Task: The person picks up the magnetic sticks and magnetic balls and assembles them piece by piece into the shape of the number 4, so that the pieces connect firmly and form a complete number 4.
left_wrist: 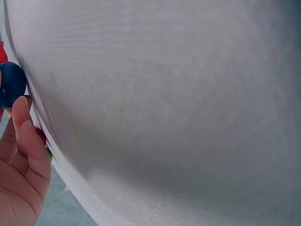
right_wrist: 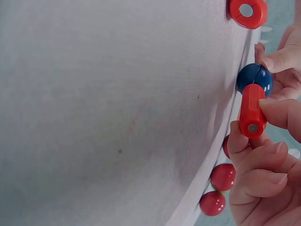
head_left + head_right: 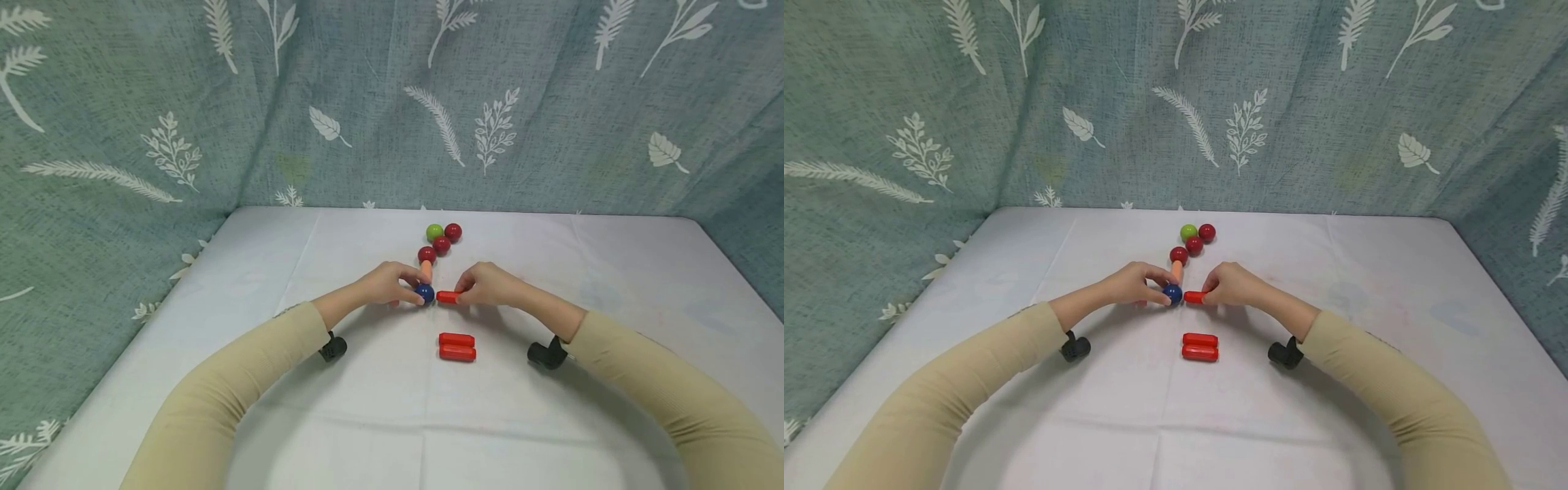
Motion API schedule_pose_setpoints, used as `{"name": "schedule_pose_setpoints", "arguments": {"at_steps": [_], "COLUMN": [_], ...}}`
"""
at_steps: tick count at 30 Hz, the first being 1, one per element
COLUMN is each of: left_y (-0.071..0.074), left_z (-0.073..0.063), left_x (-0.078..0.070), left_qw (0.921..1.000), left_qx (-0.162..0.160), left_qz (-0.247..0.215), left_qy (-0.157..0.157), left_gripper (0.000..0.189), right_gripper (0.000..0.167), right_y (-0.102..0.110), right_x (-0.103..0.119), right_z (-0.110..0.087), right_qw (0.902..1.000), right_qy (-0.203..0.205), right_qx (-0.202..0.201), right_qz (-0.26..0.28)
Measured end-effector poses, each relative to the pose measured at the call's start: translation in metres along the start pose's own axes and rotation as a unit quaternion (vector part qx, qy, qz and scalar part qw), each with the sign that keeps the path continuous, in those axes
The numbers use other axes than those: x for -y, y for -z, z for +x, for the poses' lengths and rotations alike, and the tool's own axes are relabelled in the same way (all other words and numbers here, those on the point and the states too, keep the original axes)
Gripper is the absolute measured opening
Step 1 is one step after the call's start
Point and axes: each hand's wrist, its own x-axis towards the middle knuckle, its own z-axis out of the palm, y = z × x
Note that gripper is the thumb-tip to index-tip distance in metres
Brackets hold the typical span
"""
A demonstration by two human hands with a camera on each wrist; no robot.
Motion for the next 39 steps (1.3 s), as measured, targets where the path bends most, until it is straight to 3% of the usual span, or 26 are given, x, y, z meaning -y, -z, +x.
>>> {"name": "schedule_pose_setpoints", "arguments": {"at_steps": [29,39], "left_y": [-0.001,-0.001], "left_z": [0.001,0.001], "left_x": [-0.001,-0.002], "left_qw": [1.0,0.9999], "left_qx": [0.004,0.002], "left_qz": [0.004,0.0], "left_qy": [0.006,0.012], "left_gripper": [0.041,0.041], "right_gripper": [0.02,0.03], "right_y": [0.001,0.024], "right_x": [0.001,-0.009], "right_z": [0.003,0.011], "right_qw": [0.9992,0.9966], "right_qy": [-0.03,-0.054], "right_qx": [0.017,-0.028], "right_qz": [0.019,0.055]}}
